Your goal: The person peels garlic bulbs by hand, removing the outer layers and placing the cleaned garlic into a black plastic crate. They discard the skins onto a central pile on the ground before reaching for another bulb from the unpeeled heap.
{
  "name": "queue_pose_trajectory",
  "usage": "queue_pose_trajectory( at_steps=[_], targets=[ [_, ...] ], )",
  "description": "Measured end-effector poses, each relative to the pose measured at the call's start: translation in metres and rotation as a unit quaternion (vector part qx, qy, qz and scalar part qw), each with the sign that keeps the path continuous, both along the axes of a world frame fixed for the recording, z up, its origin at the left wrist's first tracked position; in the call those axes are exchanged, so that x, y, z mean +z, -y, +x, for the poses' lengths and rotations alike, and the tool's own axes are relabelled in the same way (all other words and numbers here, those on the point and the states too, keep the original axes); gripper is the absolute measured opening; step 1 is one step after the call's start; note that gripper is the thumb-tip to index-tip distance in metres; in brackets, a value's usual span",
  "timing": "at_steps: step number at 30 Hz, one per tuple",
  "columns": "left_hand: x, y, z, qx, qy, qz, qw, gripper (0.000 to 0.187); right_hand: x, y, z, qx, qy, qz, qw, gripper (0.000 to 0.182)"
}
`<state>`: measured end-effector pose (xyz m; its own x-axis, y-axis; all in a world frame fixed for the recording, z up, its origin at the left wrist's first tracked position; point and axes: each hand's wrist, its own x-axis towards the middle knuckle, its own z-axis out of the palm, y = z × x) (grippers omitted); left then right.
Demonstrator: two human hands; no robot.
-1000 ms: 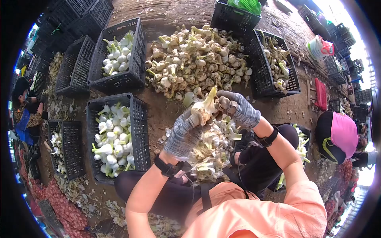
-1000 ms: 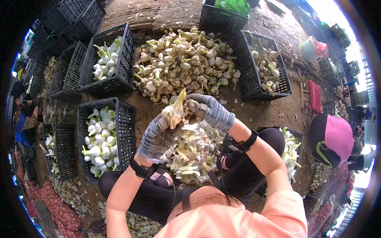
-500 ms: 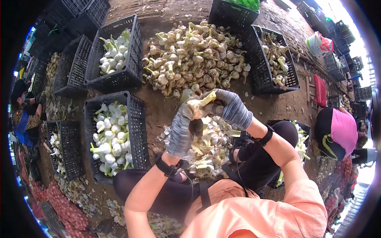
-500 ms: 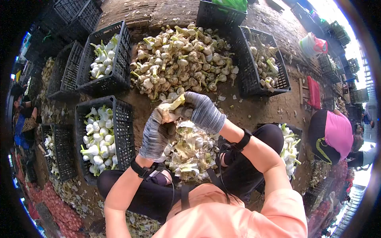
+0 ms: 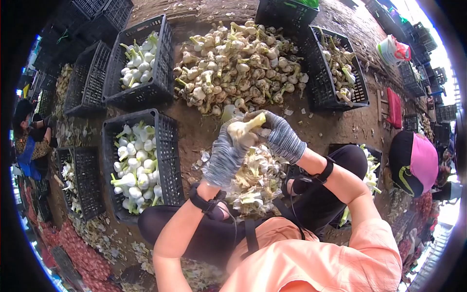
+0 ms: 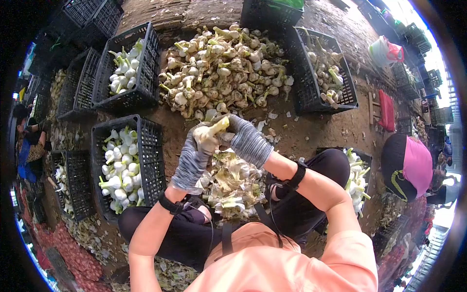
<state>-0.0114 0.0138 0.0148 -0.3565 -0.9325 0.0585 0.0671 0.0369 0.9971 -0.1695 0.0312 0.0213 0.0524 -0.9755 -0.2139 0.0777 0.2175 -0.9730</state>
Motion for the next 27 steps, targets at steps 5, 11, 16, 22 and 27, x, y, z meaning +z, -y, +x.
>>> queue_pose_trajectory(
  at_steps=[5,11,16,22,27],
  targets=[
    [0.005,-0.003,0.006,0.018,0.068,0.015,0.997,0.046,0.009,-0.012,0.010,0.021,-0.014,-0.006,1.000,0.032],
    [0.009,0.019,0.015,-0.014,-0.063,0.418,0.906,0.055,0.009,-0.009,-0.003,0.047,-0.086,-0.017,0.995,0.024],
    [0.026,0.025,0.017,-0.098,-0.127,0.484,0.860,0.072,0.001,0.007,-0.018,-0.092,-0.004,0.131,0.987,0.018],
    [0.011,0.018,0.013,-0.065,-0.056,0.468,0.880,0.068,0.017,-0.002,0.003,-0.036,-0.129,-0.167,0.977,0.041],
    [-0.021,0.004,0.008,-0.007,-0.010,0.307,0.952,0.059,0.004,-0.005,-0.001,0.028,-0.136,-0.094,0.986,0.035]
  ],
)
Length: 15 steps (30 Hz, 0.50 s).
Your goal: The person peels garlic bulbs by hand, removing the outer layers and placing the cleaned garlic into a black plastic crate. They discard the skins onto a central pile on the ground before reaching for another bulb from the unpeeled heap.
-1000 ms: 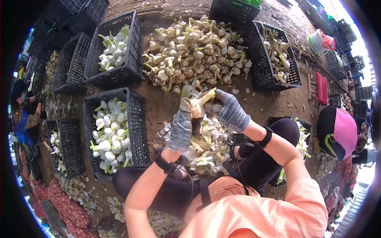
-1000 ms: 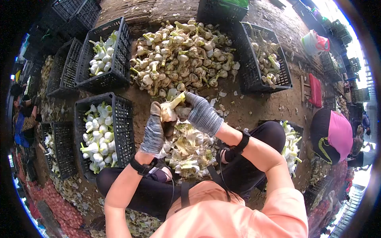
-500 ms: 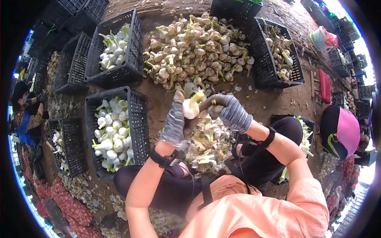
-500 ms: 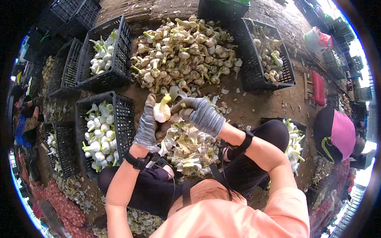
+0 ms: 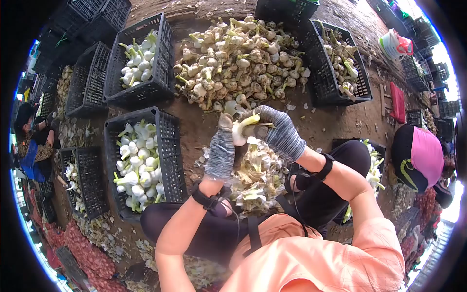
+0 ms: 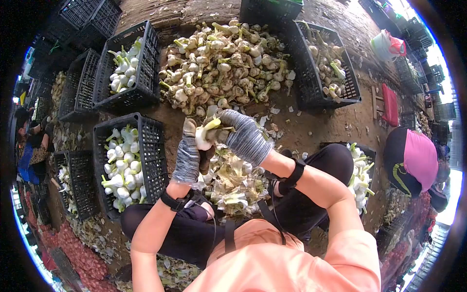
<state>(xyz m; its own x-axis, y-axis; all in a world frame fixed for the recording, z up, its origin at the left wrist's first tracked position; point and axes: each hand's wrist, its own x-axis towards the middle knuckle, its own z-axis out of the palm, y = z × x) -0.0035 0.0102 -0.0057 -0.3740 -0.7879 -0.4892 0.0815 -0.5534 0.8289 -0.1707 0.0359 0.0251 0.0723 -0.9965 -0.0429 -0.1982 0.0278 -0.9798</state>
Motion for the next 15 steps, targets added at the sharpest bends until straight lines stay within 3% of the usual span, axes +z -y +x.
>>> queue_pose_trajectory(
  at_steps=[1,2,4,6,8,9,10,12,14,15],
  targets=[
    [-0.005,-0.002,0.000,0.030,-0.006,-0.063,0.998,0.055,-0.003,0.000,-0.001,0.001,0.000,0.000,1.000,0.035],
    [-0.005,0.004,0.000,0.034,-0.030,0.023,0.999,0.060,-0.005,0.000,-0.002,0.002,0.013,-0.007,1.000,0.035],
    [0.000,0.002,0.004,0.012,-0.021,0.024,0.999,0.060,-0.010,0.000,-0.003,0.002,0.025,-0.014,1.000,0.034],
    [0.003,0.001,0.002,-0.011,-0.012,0.025,1.000,0.059,-0.011,-0.001,-0.001,-0.057,0.271,0.132,0.952,0.031],
    [0.002,0.001,-0.004,0.041,-0.014,-0.046,0.998,0.061,-0.003,0.000,0.003,-0.089,0.312,0.173,0.930,0.031],
    [0.004,0.005,0.001,0.041,-0.013,-0.046,0.998,0.061,0.000,0.000,0.003,-0.119,0.351,0.213,0.904,0.031],
    [0.006,0.011,0.009,-0.023,-0.050,0.022,0.998,0.057,-0.002,0.000,0.000,-0.105,0.397,0.203,0.889,0.031],
    [0.005,0.014,0.010,-0.088,-0.086,0.089,0.988,0.055,-0.001,-0.001,0.001,-0.116,0.388,0.196,0.893,0.030],
    [-0.001,0.009,0.000,0.006,-0.102,0.014,0.995,0.057,0.002,-0.001,0.003,-0.133,0.349,0.190,0.908,0.025],
    [-0.001,0.008,-0.002,0.005,-0.102,0.014,0.995,0.057,0.000,-0.001,0.002,-0.133,0.349,0.190,0.908,0.025]
  ],
)
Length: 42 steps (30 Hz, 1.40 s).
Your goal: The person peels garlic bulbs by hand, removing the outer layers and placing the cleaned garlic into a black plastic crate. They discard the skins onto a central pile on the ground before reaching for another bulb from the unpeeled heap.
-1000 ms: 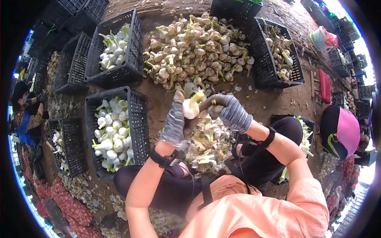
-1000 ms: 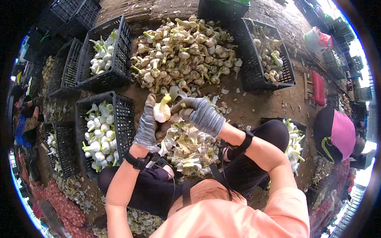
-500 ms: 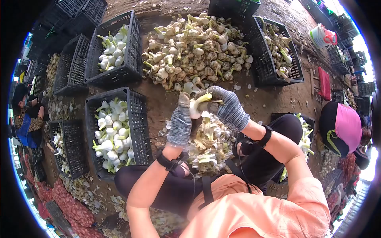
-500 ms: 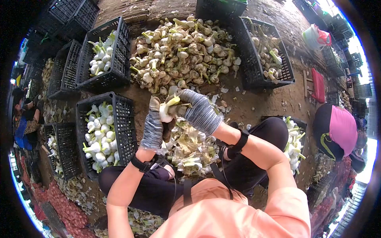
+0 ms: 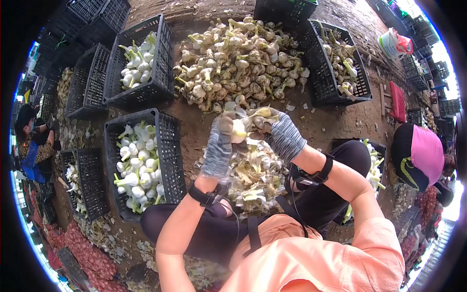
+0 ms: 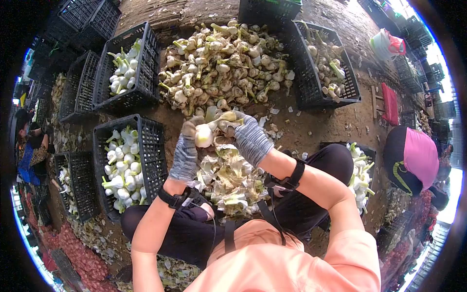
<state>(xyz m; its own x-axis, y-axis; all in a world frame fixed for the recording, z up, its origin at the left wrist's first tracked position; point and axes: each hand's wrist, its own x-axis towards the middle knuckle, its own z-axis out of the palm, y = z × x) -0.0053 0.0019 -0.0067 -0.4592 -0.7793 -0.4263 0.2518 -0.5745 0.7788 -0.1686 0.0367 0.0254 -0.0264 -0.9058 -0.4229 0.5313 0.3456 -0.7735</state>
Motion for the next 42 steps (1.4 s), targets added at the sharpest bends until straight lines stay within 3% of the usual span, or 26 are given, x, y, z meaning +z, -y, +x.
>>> queue_pose_trajectory(
  at_steps=[2,7,10,12,13,14,15,16,17,19,20,22,23,24,26,27,29,32,36,38,39,42],
  targets=[
    [0.002,-0.001,-0.003,0.044,-0.058,-0.105,0.992,0.059,-0.004,0.000,-0.003,-0.022,0.015,-0.012,1.000,0.021],
    [0.016,0.001,0.000,0.025,-0.102,-0.106,0.989,0.060,0.005,-0.002,-0.015,0.020,0.039,-0.020,0.999,0.017],
    [0.031,-0.003,0.004,-0.051,-0.130,-0.075,0.987,0.059,0.003,0.004,-0.028,0.039,0.079,-0.013,0.996,0.016],
    [0.033,-0.002,0.007,-0.102,-0.202,0.033,0.973,0.052,0.000,0.010,-0.041,-0.024,0.121,-0.006,0.992,0.017],
    [0.036,-0.004,0.007,-0.102,-0.189,0.027,0.976,0.051,0.000,0.015,-0.049,-0.076,0.102,0.025,0.992,0.022],
    [0.040,-0.007,0.004,-0.102,-0.190,0.027,0.976,0.051,0.002,0.020,-0.053,-0.093,0.024,0.018,0.995,0.030],
    [0.044,-0.010,-0.001,-0.057,-0.171,0.019,0.983,0.049,0.005,0.020,-0.053,-0.042,-0.195,-0.030,0.979,0.034],
    [0.046,-0.011,-0.003,-0.012,-0.152,0.011,0.988,0.048,0.010,0.019,-0.053,0.011,-0.405,-0.076,0.911,0.038],
    [0.041,-0.010,-0.002,-0.012,-0.153,0.011,0.988,0.048,0.017,0.015,-0.049,0.025,-0.503,-0.154,0.850,0.040],
    [0.025,-0.005,0.004,-0.033,-0.109,-0.015,0.993,0.046,0.014,0.011,-0.043,0.078,-0.481,-0.241,0.839,0.039],
    [0.026,-0.004,0.006,-0.034,-0.108,-0.013,0.993,0.046,0.028,0.008,-0.032,0.096,-0.140,-0.098,0.981,0.045],
    [0.029,-0.003,0.007,-0.099,0.001,-0.051,0.994,0.046,0.011,0.002,-0.024,0.125,-0.287,-0.218,0.925,0.055],
    [0.028,-0.004,0.004,-0.091,0.033,-0.050,0.994,0.047,0.030,0.002,-0.023,0.211,-0.217,-0.021,0.953,0.047],
    [0.029,-0.006,0.001,-0.093,0.033,-0.050,0.994,0.047,0.018,0.001,-0.023,0.226,-0.382,-0.091,0.892,0.043],
    [0.035,-0.009,-0.003,-0.030,0.039,-0.072,0.996,0.046,0.027,0.002,-0.023,0.213,-0.137,-0.023,0.967,0.035],
    [0.025,-0.006,-0.002,-0.017,0.035,-0.120,0.992,0.042,0.021,0.001,-0.024,0.213,-0.136,-0.023,0.967,0.035],
    [0.023,-0.004,0.000,-0.016,0.039,-0.111,0.993,0.041,0.007,0.001,-0.026,0.203,-0.208,-0.097,0.952,0.031],
    [0.018,-0.004,0.002,-0.004,0.040,-0.103,0.994,0.041,0.010,-0.001,-0.025,0.161,-0.136,-0.029,0.977,0.032],
    [0.023,-0.009,0.002,0.009,0.027,-0.111,0.993,0.045,0.020,-0.007,-0.012,0.131,-0.146,-0.044,0.980,0.037],
    [0.018,-0.012,0.003,0.001,-0.009,-0.078,0.997,0.050,0.013,-0.010,-0.010,0.103,-0.452,-0.164,0.871,0.050],
    [0.019,-0.013,0.003,-0.020,0.000,-0.130,0.991,0.052,0.016,-0.008,-0.012,0.131,-0.451,-0.124,0.874,0.052],
    [0.033,-0.016,0.003,-0.037,-0.024,-0.137,0.990,0.058,0.009,-0.007,-0.019,0.140,-0.374,-0.118,0.909,0.048]
  ],
)
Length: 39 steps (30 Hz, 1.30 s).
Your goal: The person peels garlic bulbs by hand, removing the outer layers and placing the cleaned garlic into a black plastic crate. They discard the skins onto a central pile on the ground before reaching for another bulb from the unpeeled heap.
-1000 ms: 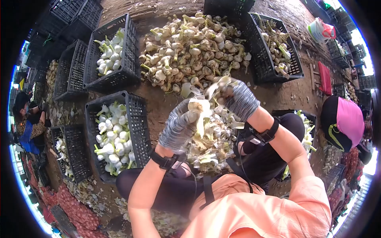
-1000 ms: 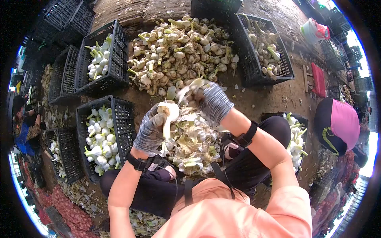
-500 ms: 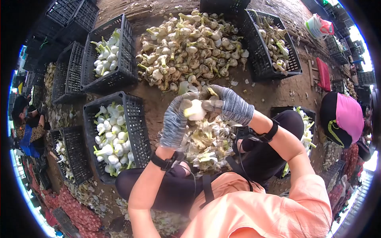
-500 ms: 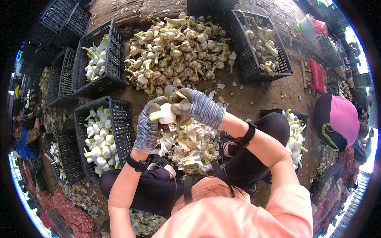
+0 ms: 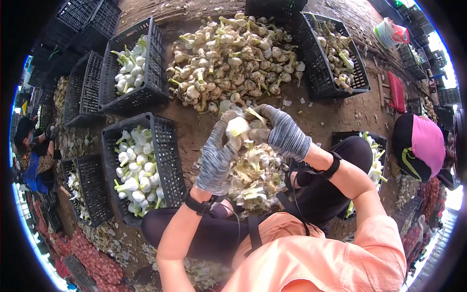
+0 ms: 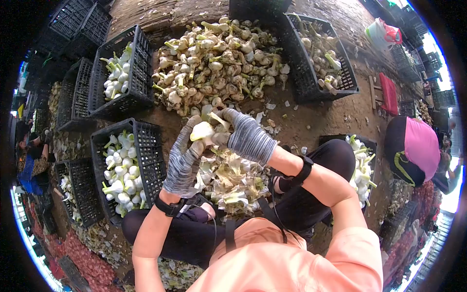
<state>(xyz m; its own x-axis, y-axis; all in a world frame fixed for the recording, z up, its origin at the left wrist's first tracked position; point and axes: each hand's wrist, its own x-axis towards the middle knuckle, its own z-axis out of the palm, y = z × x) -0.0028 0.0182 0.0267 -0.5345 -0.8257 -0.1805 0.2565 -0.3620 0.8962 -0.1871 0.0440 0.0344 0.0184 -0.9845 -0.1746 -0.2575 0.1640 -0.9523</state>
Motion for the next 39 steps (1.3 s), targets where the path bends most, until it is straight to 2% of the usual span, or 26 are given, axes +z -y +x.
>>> queue_pose_trajectory(
  at_steps=[1,3,4,6,10,11,12,14,15,16,18,19,21,22,23,24,25,27,28,29,30,32,33,36,38,39],
  targets=[
    [0.005,0.001,0.001,-0.015,0.007,0.011,1.000,0.055,0.001,0.001,-0.002,0.000,0.000,0.000,1.000,0.048],
    [0.006,0.001,0.001,-0.031,0.014,0.022,0.999,0.053,0.004,0.003,-0.005,0.016,0.063,0.033,0.997,0.034],
    [0.004,0.001,0.001,-0.026,-0.018,0.054,0.998,0.053,0.006,0.004,-0.006,0.015,0.063,0.033,0.997,0.034],
    [0.003,0.002,0.000,-0.020,-0.051,0.086,0.995,0.053,0.011,0.005,-0.006,-0.040,0.188,0.099,0.976,0.028],
    [0.002,0.000,-0.002,0.026,-0.035,0.064,0.997,0.055,0.020,0.002,0.004,-0.026,0.212,0.079,0.974,0.028],
    [0.001,0.000,-0.002,0.029,-0.018,0.070,0.997,0.058,0.009,0.002,0.007,-0.013,-0.013,-0.055,0.998,0.028],
    [0.000,0.000,-0.001,0.029,-0.018,0.071,0.997,0.058,0.004,0.000,0.004,-0.013,-0.013,-0.055,0.998,0.028],
    [-0.002,0.001,0.002,0.022,-0.055,0.108,0.992,0.057,0.000,0.001,-0.003,-0.002,-0.079,-0.128,0.989,0.029],
    [-0.002,0.001,0.003,0.009,-0.110,0.122,0.986,0.058,0.000,0.007,-0.005,-0.033,-0.121,-0.127,0.984,0.027],
    [0.000,0.000,0.003,0.007,-0.110,0.121,0.986,0.058,0.003,0.011,-0.010,-0.079,-0.118,-0.043,0.989,0.027],
    [0.004,-0.004,0.001,-0.014,-0.155,0.139,0.978,0.061,-0.018,0.021,-0.030,-0.062,-0.249,-0.057,0.965,0.028],
    [0.001,-0.003,0.004,-0.025,-0.177,0.135,0.975,0.061,-0.023,0.019,-0.034,-0.060,-0.251,-0.058,0.964,0.028],
    [0.005,0.001,0.005,-0.021,-0.184,0.155,0.970,0.061,-0.023,0.018,-0.035,-0.015,-0.362,-0.245,0.899,0.026],
    [0.007,0.002,0.005,-0.022,-0.188,0.177,0.966,0.060,-0.022,0.016,-0.032,-0.012,-0.362,-0.246,0.899,0.026],
    [0.007,0.003,0.005,-0.022,-0.169,0.155,0.973,0.059,-0.017,0.013,-0.027,-0.029,-0.196,-0.136,0.971,0.027],
    [0.007,0.003,0.005,-0.021,-0.169,0.155,0.973,0.059,-0.008,0.011,-0.021,-0.046,-0.021,-0.020,0.999,0.029],
    [0.007,0.003,0.004,-0.014,-0.125,0.129,0.984,0.058,0.008,0.008,-0.019,-0.026,0.159,0.070,0.984,0.034],
    [0.006,0.002,0.001,-0.008,-0.080,0.103,0.991,0.058,-0.006,0.006,-0.011,-0.021,0.152,0.038,0.987,0.033],
    [0.001,0.003,0.000,0.008,-0.027,0.025,0.999,0.052,-0.010,0.006,-0.007,-0.016,0.143,0.006,0.990,0.032],
    [-0.003,0.003,-0.001,0.024,0.026,-0.054,0.998,0.047,0.001,0.005,-0.002,-0.027,0.136,0.105,0.985,0.035],
    [-0.007,0.004,0.000,0.024,0.027,-0.054,0.998,0.047,-0.002,0.003,0.002,-0.026,0.137,0.104,0.985,0.035],
    [-0.012,0.006,0.001,0.092,0.042,-0.052,0.994,0.036,-0.013,-0.002,0.008,-0.084,0.182,0.072,0.977,0.037],
    [-0.012,0.004,0.002,0.094,0.043,-0.052,0.993,0.036,-0.008,-0.004,0.008,-0.079,0.240,0.112,0.961,0.039],
    [-0.003,-0.002,0.004,0.064,0.015,-0.039,0.997,0.045,-0.017,-0.007,0.008,-0.129,0.262,0.105,0.951,0.039],
    [0.000,-0.007,-0.003,0.064,0.001,-0.069,0.996,0.048,-0.015,-0.008,0.006,-0.130,0.308,0.112,0.936,0.039],
    [-0.004,-0.008,-0.005,0.088,0.061,-0.150,0.983,0.048,-0.013,-0.009,0.008,-0.121,0.264,0.114,0.950,0.038]
  ],
)
